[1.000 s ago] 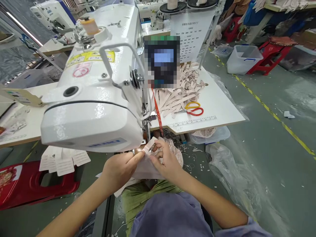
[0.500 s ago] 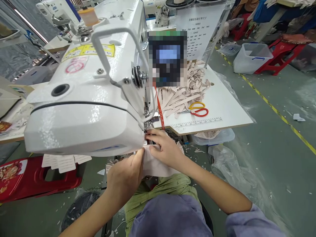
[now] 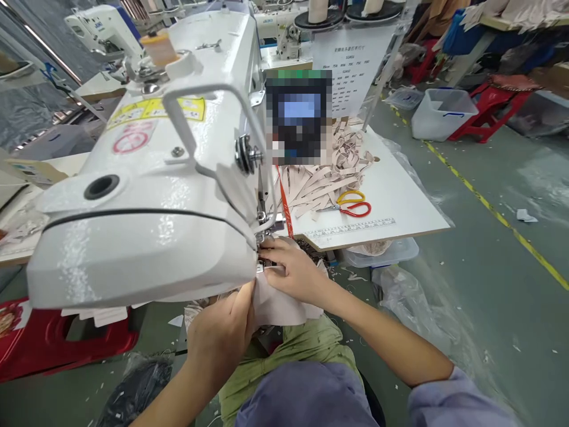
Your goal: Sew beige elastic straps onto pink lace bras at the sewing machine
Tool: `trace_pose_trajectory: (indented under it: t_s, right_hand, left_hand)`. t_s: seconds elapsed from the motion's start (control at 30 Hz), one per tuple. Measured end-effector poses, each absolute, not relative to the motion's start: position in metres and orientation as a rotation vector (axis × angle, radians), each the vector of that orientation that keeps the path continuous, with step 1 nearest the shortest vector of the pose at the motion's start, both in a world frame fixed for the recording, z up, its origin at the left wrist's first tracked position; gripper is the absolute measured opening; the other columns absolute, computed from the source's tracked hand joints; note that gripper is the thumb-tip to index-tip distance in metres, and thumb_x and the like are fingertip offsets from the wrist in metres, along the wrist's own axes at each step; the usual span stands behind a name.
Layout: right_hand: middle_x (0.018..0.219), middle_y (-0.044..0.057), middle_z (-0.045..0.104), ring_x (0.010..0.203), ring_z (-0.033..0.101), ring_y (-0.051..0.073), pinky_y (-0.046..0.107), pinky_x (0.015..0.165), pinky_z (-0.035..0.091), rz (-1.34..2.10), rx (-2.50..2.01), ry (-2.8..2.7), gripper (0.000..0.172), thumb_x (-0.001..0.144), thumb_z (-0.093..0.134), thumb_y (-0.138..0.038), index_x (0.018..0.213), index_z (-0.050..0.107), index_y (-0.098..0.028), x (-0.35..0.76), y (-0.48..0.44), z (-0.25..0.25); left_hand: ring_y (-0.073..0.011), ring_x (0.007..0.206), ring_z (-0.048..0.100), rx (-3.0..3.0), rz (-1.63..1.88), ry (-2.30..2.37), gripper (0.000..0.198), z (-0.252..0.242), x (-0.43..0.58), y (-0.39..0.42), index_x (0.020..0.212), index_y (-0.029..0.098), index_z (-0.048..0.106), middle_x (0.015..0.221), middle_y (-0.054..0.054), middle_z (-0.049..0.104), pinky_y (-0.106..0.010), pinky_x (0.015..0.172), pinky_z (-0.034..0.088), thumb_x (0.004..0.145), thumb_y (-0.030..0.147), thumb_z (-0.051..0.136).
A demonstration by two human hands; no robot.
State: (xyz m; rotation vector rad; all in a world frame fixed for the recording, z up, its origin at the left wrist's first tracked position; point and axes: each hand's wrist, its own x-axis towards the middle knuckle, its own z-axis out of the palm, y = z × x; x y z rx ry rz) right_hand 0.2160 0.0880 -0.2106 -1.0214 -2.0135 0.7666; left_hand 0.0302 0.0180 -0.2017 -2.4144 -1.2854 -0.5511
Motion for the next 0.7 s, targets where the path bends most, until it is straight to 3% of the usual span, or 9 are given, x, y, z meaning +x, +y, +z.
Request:
trace_pose_trajectory:
  t_s: [0.2,0.43,0.6,0.7]
  right_hand:
    - [0.132,0.009,0.065,0.119,0.063,0.026,0.041,0.103,0.052,0.862,-1.034,-1.931,0.037,0.081,0.055,-0.020,0.115,0.071,-0.019,0.220,0.082,-0.206]
    - [0.133,0.007,0.064,0.122,0.060,0.025,0.041,0.105,0.049,0.916,-0.970,-1.928,0.040,0.081,0.055,-0.021,0.119,0.069,-0.022,0.218,0.082,-0.208]
    - [0.133,0.007,0.063,0.104,0.067,0.024,0.034,0.077,0.060,0.952,-1.062,-1.890,0.042,0.082,0.054,-0.024,0.122,0.067,-0.023,0.223,0.081,-0.207]
    - [0.136,0.008,0.060,0.102,0.066,0.024,0.032,0.074,0.059,0.973,-1.050,-1.890,0.043,0.082,0.055,-0.026,0.123,0.065,-0.023,0.220,0.077,-0.207]
  left_hand:
    - [-0.0166,0.041,0.053,-2.421,-0.496,-1.277,0.030,-0.201,0.029,0.015,0.120,0.008,0.056,0.051,0.004,0.054,-0.032,0.044,0.028,0.091,0.010,0.047]
    - [-0.0162,0.047,0.058,-2.400,-0.538,-1.371,0.024,-0.202,0.022,0.014,0.113,0.015,0.059,0.061,0.000,0.065,-0.030,0.046,0.032,0.095,0.014,0.043]
    - [-0.0175,0.048,0.059,-2.484,-0.558,-1.401,0.028,-0.206,0.023,0.014,0.118,0.014,0.058,0.058,0.002,0.061,-0.031,0.047,0.034,0.094,0.014,0.044]
    - [-0.0179,0.051,0.062,-2.468,-0.583,-1.451,0.026,-0.210,0.017,0.012,0.116,0.015,0.059,0.063,0.000,0.067,-0.030,0.048,0.035,0.095,0.015,0.043]
